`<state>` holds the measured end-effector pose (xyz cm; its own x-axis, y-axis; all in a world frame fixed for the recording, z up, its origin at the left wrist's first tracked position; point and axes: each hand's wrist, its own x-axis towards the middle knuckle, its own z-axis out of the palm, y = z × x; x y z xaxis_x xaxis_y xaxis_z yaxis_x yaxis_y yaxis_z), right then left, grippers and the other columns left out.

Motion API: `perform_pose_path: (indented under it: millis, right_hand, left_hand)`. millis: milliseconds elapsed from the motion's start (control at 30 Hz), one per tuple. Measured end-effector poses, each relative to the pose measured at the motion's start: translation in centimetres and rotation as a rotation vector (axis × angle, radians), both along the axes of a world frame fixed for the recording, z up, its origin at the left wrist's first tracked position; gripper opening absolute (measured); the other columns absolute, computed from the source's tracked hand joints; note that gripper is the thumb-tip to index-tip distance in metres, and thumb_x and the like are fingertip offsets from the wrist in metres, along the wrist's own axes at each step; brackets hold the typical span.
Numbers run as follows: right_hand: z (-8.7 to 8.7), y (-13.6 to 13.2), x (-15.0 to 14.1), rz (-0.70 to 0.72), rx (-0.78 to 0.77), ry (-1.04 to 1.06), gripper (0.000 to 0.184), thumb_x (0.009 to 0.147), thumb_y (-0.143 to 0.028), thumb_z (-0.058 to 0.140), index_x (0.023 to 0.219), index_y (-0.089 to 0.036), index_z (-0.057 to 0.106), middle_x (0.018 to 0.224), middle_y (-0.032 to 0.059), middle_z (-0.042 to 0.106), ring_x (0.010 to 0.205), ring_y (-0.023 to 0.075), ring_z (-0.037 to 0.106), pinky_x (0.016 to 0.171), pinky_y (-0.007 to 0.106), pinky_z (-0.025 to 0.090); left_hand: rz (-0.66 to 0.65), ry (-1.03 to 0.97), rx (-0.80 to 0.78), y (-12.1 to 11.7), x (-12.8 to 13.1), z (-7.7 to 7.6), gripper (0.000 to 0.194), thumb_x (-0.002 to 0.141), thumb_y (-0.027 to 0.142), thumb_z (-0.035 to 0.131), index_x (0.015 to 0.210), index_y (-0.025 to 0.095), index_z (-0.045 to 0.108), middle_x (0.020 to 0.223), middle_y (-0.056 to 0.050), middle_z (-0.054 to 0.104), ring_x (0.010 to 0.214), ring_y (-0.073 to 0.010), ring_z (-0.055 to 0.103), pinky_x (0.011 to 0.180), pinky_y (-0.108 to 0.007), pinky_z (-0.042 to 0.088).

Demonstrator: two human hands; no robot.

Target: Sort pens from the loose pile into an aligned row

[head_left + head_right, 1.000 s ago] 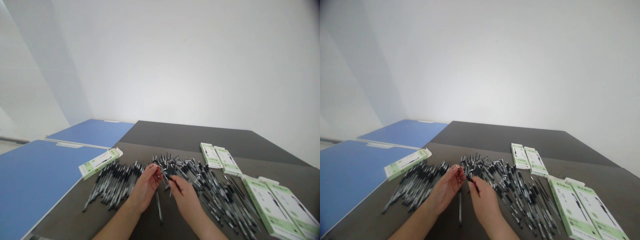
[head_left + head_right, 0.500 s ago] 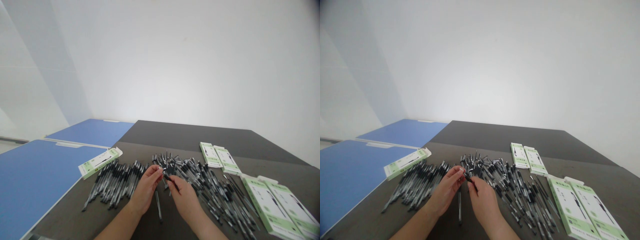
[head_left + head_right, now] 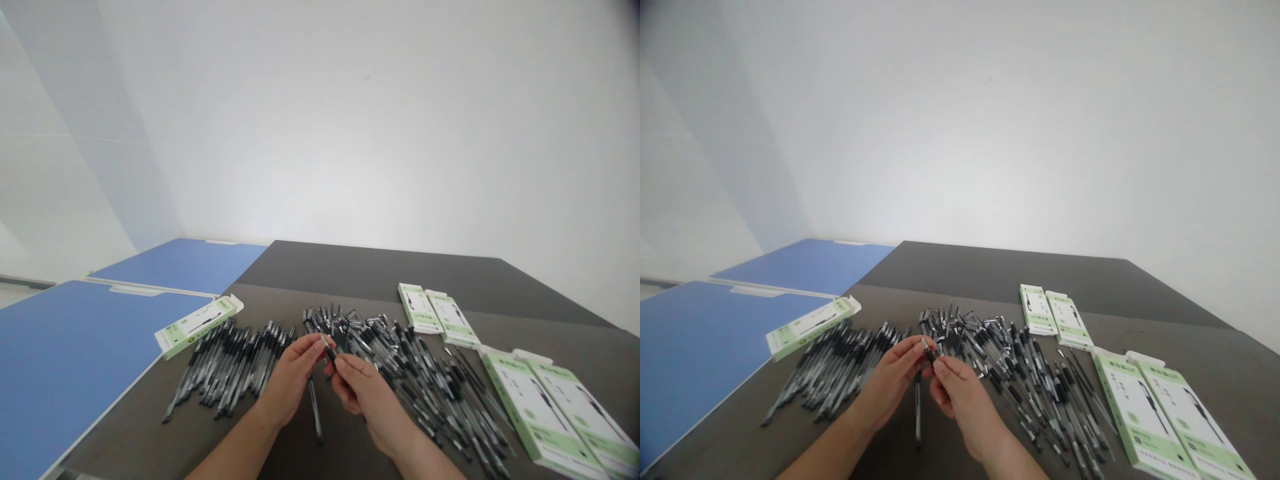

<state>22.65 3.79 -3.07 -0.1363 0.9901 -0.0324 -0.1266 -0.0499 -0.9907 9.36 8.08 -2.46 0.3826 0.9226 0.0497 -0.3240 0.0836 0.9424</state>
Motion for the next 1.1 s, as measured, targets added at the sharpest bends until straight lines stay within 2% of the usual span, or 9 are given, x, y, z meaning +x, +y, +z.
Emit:
perform_pose_path:
  millis: [67,200,300,367,467,533,700,900,1100]
  right_hand:
    - [0.14,0.01,-0.20,0.010,-0.059,0.099,0.029,0.081,-0.046,0.050,0.085,-0.018,0.059,0.054,-0.0068,0.041,0.042,0.0066,0.026,0.039,0.020,0.016]
    - [0.45,-0.07,-0.35,-0.092,0.004,0.064,0.026,0.070,-0.042,0.065,0.077,-0.018,0.059,0.056,-0.0063,0.046,0.045,0.0056,0.033,0.041,0.018,0.021]
    - [0.56,-0.25,-0.34,0.087,-0.115,0.219,0.032,0.080,-0.048,0.051,0.079,-0.017,0.057,0.048,-0.0080,0.041,0.035,0.0040,0.022,0.035,0.019,0.014]
    - [0.53,-0.21,-0.42,0.121,-0.129,0.251,0.033,0.081,-0.049,0.050,0.083,-0.016,0.056,0.050,-0.0077,0.044,0.033,0.0027,0.021,0.034,0.018,0.013]
    - [0.44,0.08,-0.53,-0.059,-0.061,0.124,0.033,0.071,-0.046,0.064,0.082,-0.017,0.054,0.055,-0.0087,0.045,0.033,0.0019,0.028,0.033,0.017,0.015]
    - [0.48,0.14,-0.46,-0.092,-0.050,0.114,0.033,0.070,-0.046,0.066,0.081,-0.017,0.055,0.053,-0.0094,0.043,0.033,0.0019,0.028,0.032,0.017,0.015]
    - [0.65,-0.14,-0.17,0.156,-0.141,0.322,0.035,0.082,-0.049,0.048,0.083,-0.015,0.056,0.050,-0.0082,0.044,0.030,0.0018,0.022,0.033,0.019,0.015]
    - [-0.01,0.45,-0.62,-0.129,-0.005,0.031,0.030,0.068,-0.041,0.068,0.081,-0.017,0.057,0.054,-0.0082,0.046,0.036,0.0032,0.032,0.034,0.018,0.017]
    - [0.43,-0.23,-0.15,0.163,-0.140,0.335,0.031,0.083,-0.046,0.048,0.082,-0.016,0.055,0.047,-0.0088,0.040,0.032,0.0025,0.020,0.033,0.019,0.013]
  left_hand:
    - [0.005,0.015,0.006,-0.05,-0.03,-0.01,0.022,0.080,0.034,0.058,0.089,0.015,0.066,0.081,-0.003,0.062,0.075,-0.0141,0.054,0.075,-0.026,0.041]
    - [0.048,0.063,0.021,-0.11,-0.13,0.10,0.023,0.078,0.035,0.060,0.089,0.016,0.066,0.087,-0.004,0.063,0.083,-0.0167,0.054,0.078,-0.027,0.041]
    - [-0.009,0.053,0.007,-0.10,-0.17,0.16,0.023,0.079,0.036,0.058,0.088,0.016,0.066,0.081,-0.003,0.061,0.072,-0.0130,0.053,0.073,-0.025,0.041]
    - [-0.024,0.027,-0.008,-0.07,-0.12,0.09,0.023,0.080,0.036,0.058,0.088,0.016,0.066,0.077,-0.001,0.060,0.068,-0.0114,0.051,0.071,-0.024,0.041]
    - [0.030,0.004,-0.013,-0.03,-0.02,-0.07,0.021,0.079,0.035,0.059,0.087,0.016,0.066,0.080,-0.002,0.061,0.074,-0.0130,0.053,0.073,-0.023,0.040]
    - [0.035,0.000,-0.013,-0.04,0.01,-0.05,0.020,0.079,0.034,0.060,0.087,0.016,0.066,0.080,-0.002,0.061,0.075,-0.0132,0.053,0.073,-0.023,0.040]
    - [-0.084,-0.060,-0.055,-0.16,-0.02,0.27,0.019,0.081,0.032,0.057,0.086,0.016,0.065,0.076,0.000,0.058,0.066,-0.0101,0.051,0.071,-0.023,0.041]
    - [0.034,0.006,-0.027,0.02,0.03,-0.18,0.020,0.080,0.033,0.059,0.089,0.016,0.066,0.085,-0.002,0.061,0.084,-0.0150,0.054,0.080,-0.025,0.040]
    - [-0.098,-0.064,-0.060,-0.26,0.01,0.21,0.020,0.082,0.033,0.056,0.088,0.016,0.065,0.077,0.000,0.058,0.065,-0.0091,0.049,0.068,-0.022,0.040]
